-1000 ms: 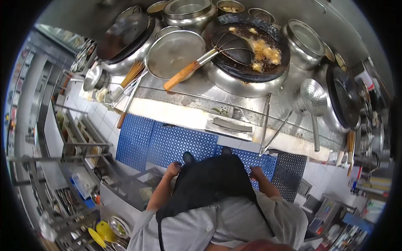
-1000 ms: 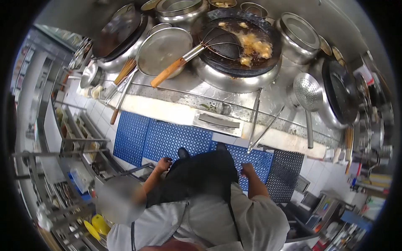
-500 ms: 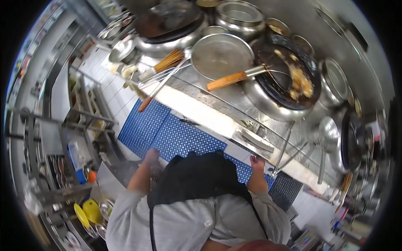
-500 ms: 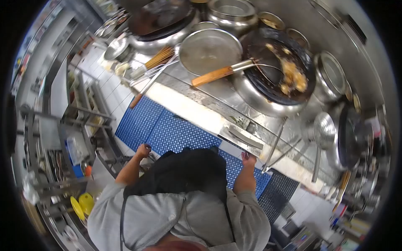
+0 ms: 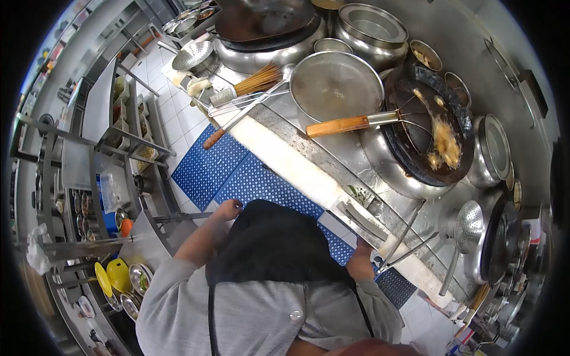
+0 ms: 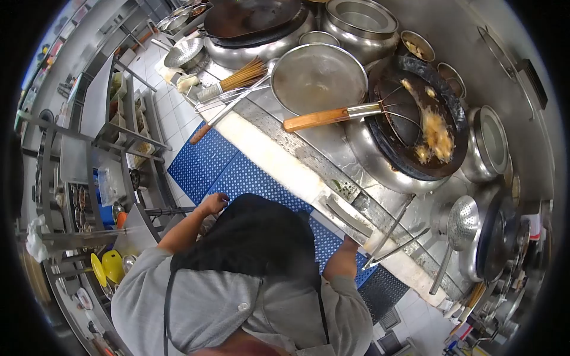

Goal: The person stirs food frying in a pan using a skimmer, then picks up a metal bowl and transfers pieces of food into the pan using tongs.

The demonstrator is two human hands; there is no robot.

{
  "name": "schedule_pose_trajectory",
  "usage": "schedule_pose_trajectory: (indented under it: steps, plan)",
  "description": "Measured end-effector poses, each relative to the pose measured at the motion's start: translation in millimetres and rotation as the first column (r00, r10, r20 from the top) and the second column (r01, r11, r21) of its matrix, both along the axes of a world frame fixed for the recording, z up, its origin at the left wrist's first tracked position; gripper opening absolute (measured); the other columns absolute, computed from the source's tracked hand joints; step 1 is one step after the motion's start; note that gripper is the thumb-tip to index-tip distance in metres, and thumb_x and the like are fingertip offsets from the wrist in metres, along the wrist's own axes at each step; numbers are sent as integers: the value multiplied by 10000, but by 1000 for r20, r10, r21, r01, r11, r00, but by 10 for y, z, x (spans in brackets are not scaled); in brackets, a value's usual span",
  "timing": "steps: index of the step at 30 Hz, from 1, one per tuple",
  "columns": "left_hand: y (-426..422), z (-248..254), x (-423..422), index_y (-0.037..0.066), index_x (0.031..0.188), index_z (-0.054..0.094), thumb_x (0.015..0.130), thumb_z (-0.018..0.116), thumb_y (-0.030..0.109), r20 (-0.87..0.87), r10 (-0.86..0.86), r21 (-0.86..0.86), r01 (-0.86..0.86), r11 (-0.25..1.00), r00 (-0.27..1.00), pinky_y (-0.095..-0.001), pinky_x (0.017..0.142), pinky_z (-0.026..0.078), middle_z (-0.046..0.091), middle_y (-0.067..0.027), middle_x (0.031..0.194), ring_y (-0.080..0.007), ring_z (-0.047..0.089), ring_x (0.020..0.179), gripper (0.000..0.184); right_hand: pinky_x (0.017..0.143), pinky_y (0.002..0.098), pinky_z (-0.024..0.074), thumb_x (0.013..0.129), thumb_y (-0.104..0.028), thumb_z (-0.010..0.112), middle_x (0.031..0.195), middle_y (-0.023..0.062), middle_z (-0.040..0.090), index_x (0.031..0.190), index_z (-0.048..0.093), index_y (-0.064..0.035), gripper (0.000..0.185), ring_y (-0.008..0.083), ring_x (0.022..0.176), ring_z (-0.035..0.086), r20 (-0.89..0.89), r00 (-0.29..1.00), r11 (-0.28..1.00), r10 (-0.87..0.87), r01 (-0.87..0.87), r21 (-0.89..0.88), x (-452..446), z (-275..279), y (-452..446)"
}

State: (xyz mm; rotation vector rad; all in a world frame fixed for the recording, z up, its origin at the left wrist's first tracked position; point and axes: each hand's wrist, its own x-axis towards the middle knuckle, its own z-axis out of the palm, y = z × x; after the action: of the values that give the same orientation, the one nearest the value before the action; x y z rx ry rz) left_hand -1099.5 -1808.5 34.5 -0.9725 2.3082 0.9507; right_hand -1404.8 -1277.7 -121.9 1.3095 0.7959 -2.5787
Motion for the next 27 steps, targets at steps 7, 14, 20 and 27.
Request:
schedule_pose_trajectory:
  steps: [7, 14, 20, 27]
  plan:
    - [-699, -186, -164, 107, 1066, 715, 809, 612, 249, 111, -102, 47, 97, 994, 989, -413, 889, 517, 687, -182, 1063, -349, 652, 1006, 310, 648, 487, 526, 895, -322, 562, 927, 77, 680, 949, 637, -124, 219, 296, 808, 663, -95, 951, 950, 296, -303, -79, 497, -10, 82]
    - [-2187, -1152, 6, 59, 784, 652, 822, 580, 194, -233, -821, -363, 736, 571, 522, -466, 725, 506, 667, -171, 850, -314, 665, 831, 157, 494, 347, 496, 875, -282, 636, 680, 76, 642, 780, 664, -35, 266, 168, 572, 630, 510, 86, -9, 856, -984, 180, 1399, 1571, -1491]
    - [-2801, -1317, -115, 46, 765, 640, 848, 534, 134, -43, -581, 89, 582, 808, 813, -381, 540, 544, 662, -145, 707, -243, 673, 567, 161, 484, 239, 404, 941, -311, 602, 656, 28, 612, 807, 675, -26, 323, 90, 540, 520, 161, 197, 60, 967, -792, 607, 1027, 2750, -2761]
    - [-3102, -1167, -525, 2, 750, 600, 898, 617, 379, -8, 83, 460, -70, 885, 997, -338, 428, 468, 591, -54, 601, -171, 581, 491, 405, 841, 378, 512, 971, -342, 546, 1117, 115, 642, 1215, 549, -51, 380, 232, 1005, 621, -274, 748, 772, 605, -467, 430, 361, 3480, -3982]
